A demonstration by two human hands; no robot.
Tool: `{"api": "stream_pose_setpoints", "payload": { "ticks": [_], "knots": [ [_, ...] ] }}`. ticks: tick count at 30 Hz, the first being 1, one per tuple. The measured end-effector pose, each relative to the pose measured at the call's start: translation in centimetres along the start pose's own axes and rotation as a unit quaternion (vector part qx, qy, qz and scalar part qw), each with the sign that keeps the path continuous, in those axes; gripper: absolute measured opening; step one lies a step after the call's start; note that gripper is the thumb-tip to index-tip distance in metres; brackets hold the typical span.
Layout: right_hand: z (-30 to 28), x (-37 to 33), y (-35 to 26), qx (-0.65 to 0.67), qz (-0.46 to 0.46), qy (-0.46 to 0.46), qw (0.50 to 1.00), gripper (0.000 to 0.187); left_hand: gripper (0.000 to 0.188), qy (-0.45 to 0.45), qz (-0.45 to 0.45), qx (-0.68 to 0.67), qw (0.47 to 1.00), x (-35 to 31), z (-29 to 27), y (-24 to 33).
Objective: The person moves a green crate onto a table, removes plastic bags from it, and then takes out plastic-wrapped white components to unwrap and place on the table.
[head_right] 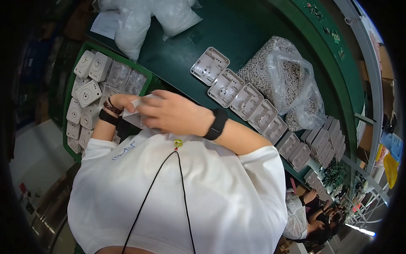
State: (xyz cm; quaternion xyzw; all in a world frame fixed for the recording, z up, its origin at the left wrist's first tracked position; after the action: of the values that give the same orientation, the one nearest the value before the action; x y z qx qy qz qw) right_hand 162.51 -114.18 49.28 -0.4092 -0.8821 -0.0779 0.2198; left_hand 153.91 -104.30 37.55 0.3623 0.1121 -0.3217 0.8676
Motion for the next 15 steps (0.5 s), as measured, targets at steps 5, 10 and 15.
{"api": "stream_pose_setpoints", "payload": {
  "ticks": [5, 10, 15],
  "knots": [
    [0.0, -3.2, 3.7, 0.017, 0.078, -0.118, 0.99, 0.041, 0.069, 0.097, -0.017, -0.035, 0.995, -0.2, -3.7, -1.2],
    [0.8, -4.8, 6.1, -0.065, 0.085, -0.13, 0.986, 0.039, 0.055, 0.095, 0.085, -0.081, 0.988, 1.3, -2.7, 2.1],
    [4.0, -6.7, 9.0, 0.038, 0.257, -0.062, 0.964, 0.041, 0.036, 0.151, 0.247, -0.193, 0.938, 0.7, -5.7, 4.3]
  ]
}}
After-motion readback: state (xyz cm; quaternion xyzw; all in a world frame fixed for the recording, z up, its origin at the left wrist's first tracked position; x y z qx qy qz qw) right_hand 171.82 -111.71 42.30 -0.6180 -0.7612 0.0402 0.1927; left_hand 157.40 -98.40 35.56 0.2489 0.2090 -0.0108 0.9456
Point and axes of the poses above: each hand's wrist, its own x-axis towards the middle knuckle, its own z-axis out of the palm, y = z × x, the point moved 6 cm from there along x, towards the middle knuckle, and after that the axes turned 8 degrees about -x, right-handed, at the moved point
